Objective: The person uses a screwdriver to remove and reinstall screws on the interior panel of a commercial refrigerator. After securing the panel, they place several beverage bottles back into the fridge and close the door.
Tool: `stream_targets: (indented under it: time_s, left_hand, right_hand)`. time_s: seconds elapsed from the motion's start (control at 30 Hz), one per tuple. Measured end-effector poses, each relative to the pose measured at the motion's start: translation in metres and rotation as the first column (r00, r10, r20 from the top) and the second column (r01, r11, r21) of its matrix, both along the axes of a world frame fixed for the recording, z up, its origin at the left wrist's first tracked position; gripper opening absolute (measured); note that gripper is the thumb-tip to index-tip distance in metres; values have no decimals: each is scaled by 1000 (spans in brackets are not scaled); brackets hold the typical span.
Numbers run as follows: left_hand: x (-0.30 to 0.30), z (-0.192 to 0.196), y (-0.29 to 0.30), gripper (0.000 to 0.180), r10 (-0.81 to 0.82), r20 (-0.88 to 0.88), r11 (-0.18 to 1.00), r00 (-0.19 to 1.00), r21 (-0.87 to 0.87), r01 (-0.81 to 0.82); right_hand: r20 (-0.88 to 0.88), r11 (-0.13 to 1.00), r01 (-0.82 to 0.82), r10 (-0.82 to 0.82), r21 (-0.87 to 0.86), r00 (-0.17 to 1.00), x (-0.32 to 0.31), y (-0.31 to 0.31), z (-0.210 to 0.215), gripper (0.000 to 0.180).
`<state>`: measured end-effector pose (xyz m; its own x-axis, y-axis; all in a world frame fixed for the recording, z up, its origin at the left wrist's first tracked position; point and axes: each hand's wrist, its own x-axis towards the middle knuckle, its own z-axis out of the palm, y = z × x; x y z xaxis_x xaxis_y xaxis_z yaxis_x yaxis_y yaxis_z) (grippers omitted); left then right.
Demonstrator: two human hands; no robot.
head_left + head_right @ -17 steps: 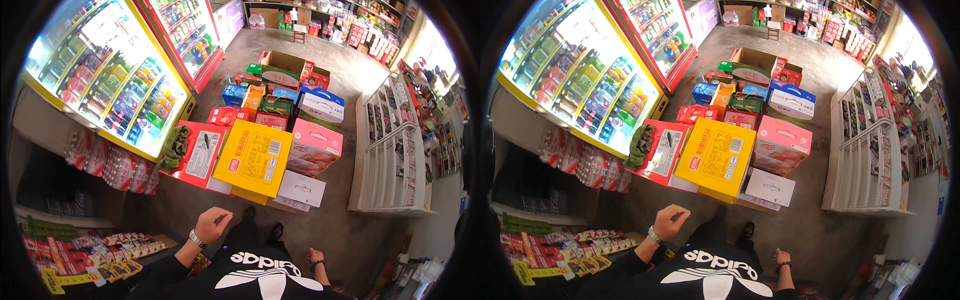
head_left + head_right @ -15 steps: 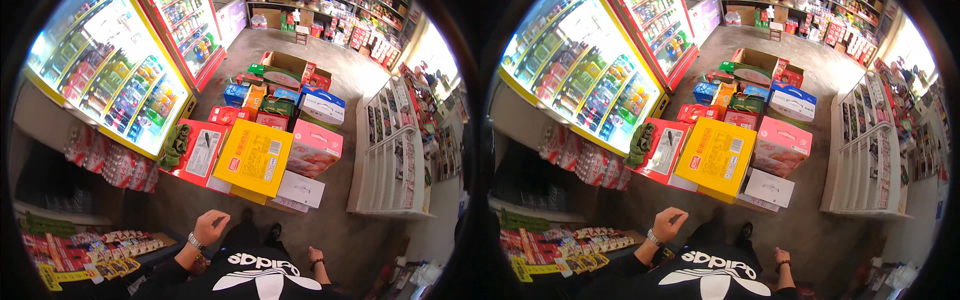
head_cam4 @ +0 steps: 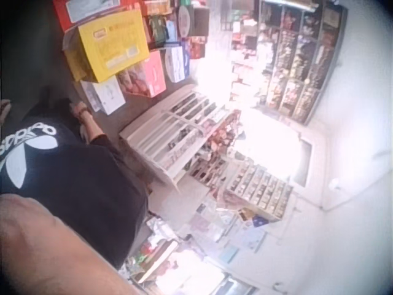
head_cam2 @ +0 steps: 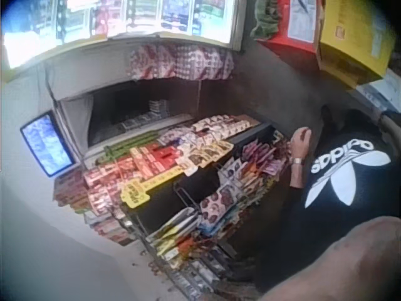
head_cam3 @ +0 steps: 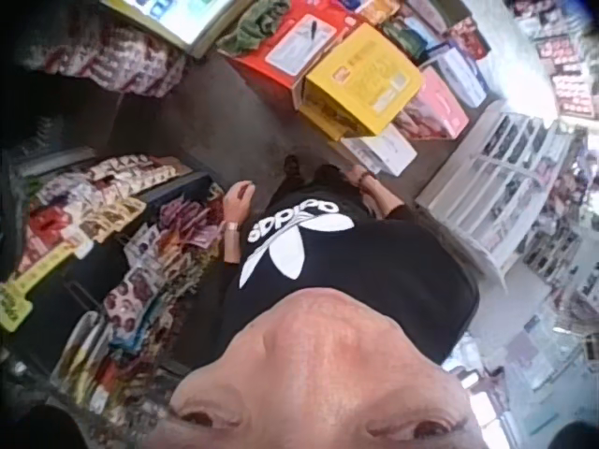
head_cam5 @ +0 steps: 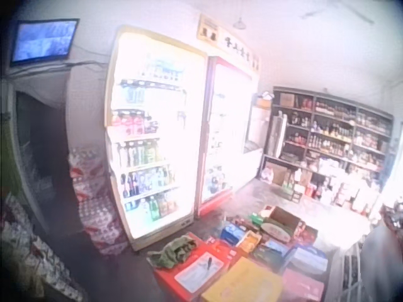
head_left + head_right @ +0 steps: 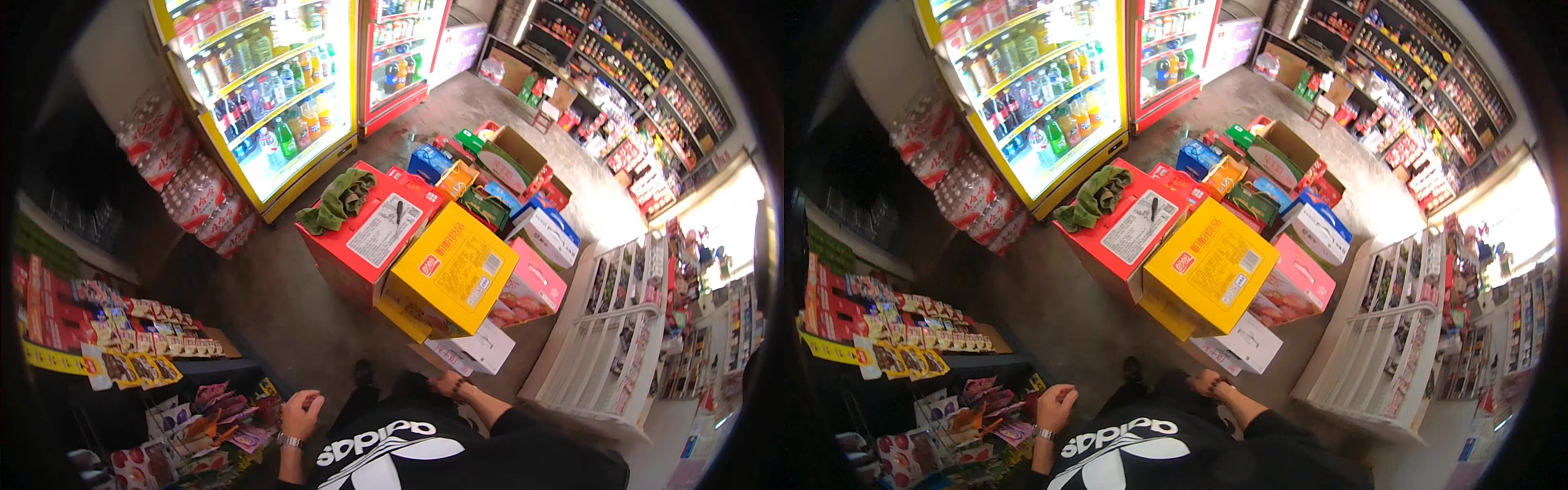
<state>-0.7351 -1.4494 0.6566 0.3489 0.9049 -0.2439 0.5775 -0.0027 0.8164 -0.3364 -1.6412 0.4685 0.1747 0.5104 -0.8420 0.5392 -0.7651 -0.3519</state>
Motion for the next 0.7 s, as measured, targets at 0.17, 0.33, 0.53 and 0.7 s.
stream_targets:
  time_s: [0.17,0.33,0.53,0.7]
  left_hand:
    - [-46,-18,-64,23,375,-69,921,924,-84,-380]
    - [-43,-51,-156,27,742,66,662,667,-229,-713]
    - [-38,-92,-208,30,729,-123,661,674,-134,-739]
    - [-126,-108,-226,33,819,-74,554,569,-156,-817]
  right_hand:
    - [108,826,-471,461,309,881,-32,114,28,44]
    - [1,707,-642,672,298,741,-49,172,41,43]
    - [-6,463,-849,879,254,477,-117,205,48,38]
    - [250,-469,-851,876,235,-414,-262,224,31,36]
